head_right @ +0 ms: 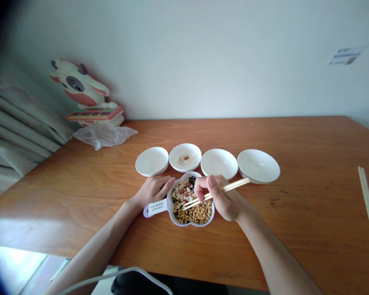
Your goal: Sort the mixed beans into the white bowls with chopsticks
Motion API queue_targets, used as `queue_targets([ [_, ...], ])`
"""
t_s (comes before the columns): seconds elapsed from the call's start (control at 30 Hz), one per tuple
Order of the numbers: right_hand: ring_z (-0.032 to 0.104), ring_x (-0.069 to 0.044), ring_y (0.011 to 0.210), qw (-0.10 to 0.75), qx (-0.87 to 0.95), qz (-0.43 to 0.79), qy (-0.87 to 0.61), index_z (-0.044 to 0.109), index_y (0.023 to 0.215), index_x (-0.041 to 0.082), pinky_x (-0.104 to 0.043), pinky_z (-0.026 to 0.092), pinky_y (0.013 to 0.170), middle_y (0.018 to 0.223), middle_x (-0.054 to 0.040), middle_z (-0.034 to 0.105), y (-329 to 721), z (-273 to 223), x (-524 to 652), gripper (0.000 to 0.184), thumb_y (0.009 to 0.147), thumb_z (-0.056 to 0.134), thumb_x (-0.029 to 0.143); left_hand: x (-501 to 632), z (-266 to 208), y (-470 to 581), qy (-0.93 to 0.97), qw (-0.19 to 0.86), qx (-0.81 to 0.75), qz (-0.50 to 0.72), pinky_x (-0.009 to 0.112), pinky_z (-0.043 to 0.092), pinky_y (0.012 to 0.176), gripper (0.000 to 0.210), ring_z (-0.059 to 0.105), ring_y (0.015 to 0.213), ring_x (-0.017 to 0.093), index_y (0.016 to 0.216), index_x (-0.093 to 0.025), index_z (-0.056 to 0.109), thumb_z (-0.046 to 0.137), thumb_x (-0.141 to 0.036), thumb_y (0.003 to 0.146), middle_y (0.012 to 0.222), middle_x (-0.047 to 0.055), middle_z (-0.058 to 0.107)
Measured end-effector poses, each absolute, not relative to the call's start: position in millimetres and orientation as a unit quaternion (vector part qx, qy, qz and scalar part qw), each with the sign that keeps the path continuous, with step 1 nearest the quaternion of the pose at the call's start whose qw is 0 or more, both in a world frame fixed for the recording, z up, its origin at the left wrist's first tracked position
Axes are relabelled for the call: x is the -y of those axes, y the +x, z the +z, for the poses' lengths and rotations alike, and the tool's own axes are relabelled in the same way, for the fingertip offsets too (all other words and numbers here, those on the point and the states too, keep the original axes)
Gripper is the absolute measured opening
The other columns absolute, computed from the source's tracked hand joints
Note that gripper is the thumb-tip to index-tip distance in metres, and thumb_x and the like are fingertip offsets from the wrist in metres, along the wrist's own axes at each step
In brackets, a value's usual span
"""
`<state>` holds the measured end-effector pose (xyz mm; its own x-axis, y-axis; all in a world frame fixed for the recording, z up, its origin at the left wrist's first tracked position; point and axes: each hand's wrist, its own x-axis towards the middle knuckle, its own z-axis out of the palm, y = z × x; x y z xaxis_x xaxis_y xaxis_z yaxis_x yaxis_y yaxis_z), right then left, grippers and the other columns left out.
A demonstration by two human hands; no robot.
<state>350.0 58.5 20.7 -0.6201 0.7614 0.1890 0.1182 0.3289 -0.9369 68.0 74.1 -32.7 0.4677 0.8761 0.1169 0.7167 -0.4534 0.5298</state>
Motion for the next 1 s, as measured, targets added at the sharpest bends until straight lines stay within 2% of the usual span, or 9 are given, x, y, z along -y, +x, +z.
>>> queue_targets([
  [0.23,0.046,-0.017,0.064,0.311,0.747,0.498,-0.312,0.051,0.068,0.02,-0.033,0.035,0.063,0.067,-0.0022,0.051,353.3,22.2,-60.4,0.079,0.1,0.002,0.073,-74.1,-31.5,68.4,0.831,0.209,-0.48,0.189,0.028,0.037,0.064,0.05,0.051,0.061,0.012,0.072,-0.018,0.052,0.034,-0.044,0.111,0.069,0.002,0.062],
  [0.7,0.049,-0.015,0.057,0.368,0.711,0.498,-0.333,0.056,0.062,0.02,-0.032,0.036,0.057,0.06,-0.0026,0.053,353.6,18.4,-61.4,0.079,0.104,0.009,0.068,-73.5,-30.1,68.4,0.833,0.212,-0.475,0.186,0.028,0.037,0.065,0.048,0.052,0.062,0.012,0.073,-0.019,0.049,0.033,-0.043,0.111,0.069,0.001,0.062],
  [0.8,0.048,-0.016,0.056,0.401,0.69,0.5,-0.336,0.057,0.06,0.02,-0.034,0.034,0.056,0.057,-0.0032,0.052,353.7,15.9,-61.8,0.081,0.103,0.009,0.069,-73.6,-29.4,68.6,0.835,0.21,-0.472,0.189,0.028,0.036,0.065,0.047,0.051,0.062,0.012,0.073,-0.019,0.048,0.033,-0.043,0.111,0.069,0.0,0.061],
  [1.0,0.046,-0.018,0.052,0.537,0.604,0.461,-0.367,0.059,0.056,0.023,-0.036,0.033,0.055,0.052,-0.0044,0.05,350.9,15.1,-64.5,0.08,0.103,0.014,0.068,-73.4,-28.6,69.2,0.833,0.211,-0.476,0.186,0.028,0.035,0.064,0.049,0.051,0.061,0.012,0.072,-0.019,0.047,0.032,-0.044,0.111,0.068,0.0,0.06],
])
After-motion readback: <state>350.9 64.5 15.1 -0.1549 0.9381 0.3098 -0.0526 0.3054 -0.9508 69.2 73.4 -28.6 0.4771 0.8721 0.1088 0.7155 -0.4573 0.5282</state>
